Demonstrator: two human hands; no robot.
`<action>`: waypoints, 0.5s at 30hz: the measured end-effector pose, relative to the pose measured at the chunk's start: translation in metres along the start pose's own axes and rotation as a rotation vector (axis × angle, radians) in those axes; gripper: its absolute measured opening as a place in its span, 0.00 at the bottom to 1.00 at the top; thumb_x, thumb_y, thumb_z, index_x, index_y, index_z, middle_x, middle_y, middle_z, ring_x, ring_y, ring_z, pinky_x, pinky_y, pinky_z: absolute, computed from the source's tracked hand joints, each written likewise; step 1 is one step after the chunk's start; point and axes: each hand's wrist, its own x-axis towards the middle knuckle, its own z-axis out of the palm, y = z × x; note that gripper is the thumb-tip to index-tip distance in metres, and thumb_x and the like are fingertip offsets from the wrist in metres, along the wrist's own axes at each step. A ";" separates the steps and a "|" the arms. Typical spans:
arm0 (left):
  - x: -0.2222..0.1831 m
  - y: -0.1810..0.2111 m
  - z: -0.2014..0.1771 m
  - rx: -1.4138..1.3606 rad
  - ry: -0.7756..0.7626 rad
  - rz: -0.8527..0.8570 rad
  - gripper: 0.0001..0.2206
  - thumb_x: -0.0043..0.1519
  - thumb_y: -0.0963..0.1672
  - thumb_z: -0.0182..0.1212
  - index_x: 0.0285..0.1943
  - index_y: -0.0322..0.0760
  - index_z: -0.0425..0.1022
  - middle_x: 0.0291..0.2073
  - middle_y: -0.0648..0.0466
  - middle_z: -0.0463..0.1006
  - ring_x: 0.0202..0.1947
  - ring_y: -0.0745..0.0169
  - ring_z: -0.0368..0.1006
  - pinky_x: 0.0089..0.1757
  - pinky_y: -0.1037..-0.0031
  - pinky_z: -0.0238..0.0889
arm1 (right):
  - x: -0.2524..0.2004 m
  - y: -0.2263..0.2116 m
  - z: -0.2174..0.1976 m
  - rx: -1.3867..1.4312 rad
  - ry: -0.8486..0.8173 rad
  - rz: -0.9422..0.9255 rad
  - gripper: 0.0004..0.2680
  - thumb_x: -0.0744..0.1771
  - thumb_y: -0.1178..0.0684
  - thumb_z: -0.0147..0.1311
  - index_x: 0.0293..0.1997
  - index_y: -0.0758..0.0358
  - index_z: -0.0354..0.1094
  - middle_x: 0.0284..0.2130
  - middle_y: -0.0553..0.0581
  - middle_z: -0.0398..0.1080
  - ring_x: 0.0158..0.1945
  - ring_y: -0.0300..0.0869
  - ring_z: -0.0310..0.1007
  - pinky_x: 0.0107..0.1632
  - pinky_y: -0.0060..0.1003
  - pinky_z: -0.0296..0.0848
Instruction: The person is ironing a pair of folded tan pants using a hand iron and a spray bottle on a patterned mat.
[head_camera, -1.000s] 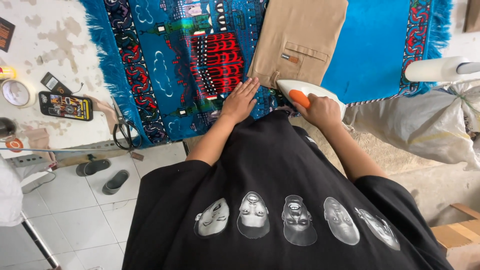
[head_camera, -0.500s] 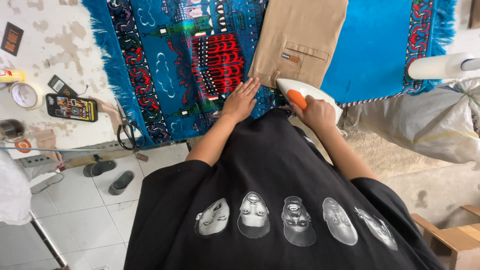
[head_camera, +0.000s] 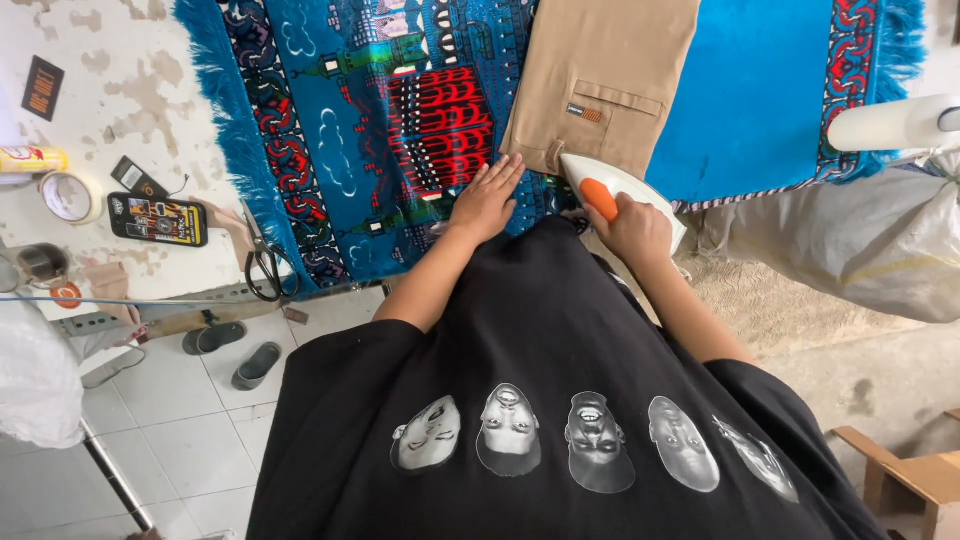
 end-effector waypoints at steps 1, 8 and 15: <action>0.000 0.000 -0.001 0.001 -0.003 0.003 0.33 0.66 0.46 0.56 0.82 0.46 0.49 0.81 0.60 0.44 0.80 0.59 0.39 0.73 0.57 0.36 | 0.003 -0.008 -0.003 0.002 0.000 0.004 0.18 0.68 0.31 0.54 0.38 0.57 0.76 0.25 0.58 0.77 0.32 0.53 0.81 0.36 0.43 0.78; 0.001 0.001 -0.010 -0.013 -0.081 -0.013 0.35 0.65 0.46 0.56 0.83 0.47 0.46 0.81 0.60 0.40 0.80 0.58 0.36 0.73 0.56 0.34 | -0.005 0.000 -0.022 -0.018 0.016 0.010 0.19 0.69 0.32 0.53 0.39 0.60 0.76 0.24 0.60 0.77 0.32 0.55 0.81 0.36 0.44 0.78; 0.001 0.004 -0.014 -0.016 -0.131 -0.031 0.37 0.65 0.46 0.57 0.84 0.46 0.44 0.82 0.60 0.38 0.80 0.57 0.34 0.73 0.55 0.33 | -0.004 -0.005 -0.025 -0.050 -0.022 -0.018 0.18 0.69 0.33 0.54 0.39 0.60 0.77 0.25 0.59 0.77 0.32 0.53 0.82 0.36 0.43 0.78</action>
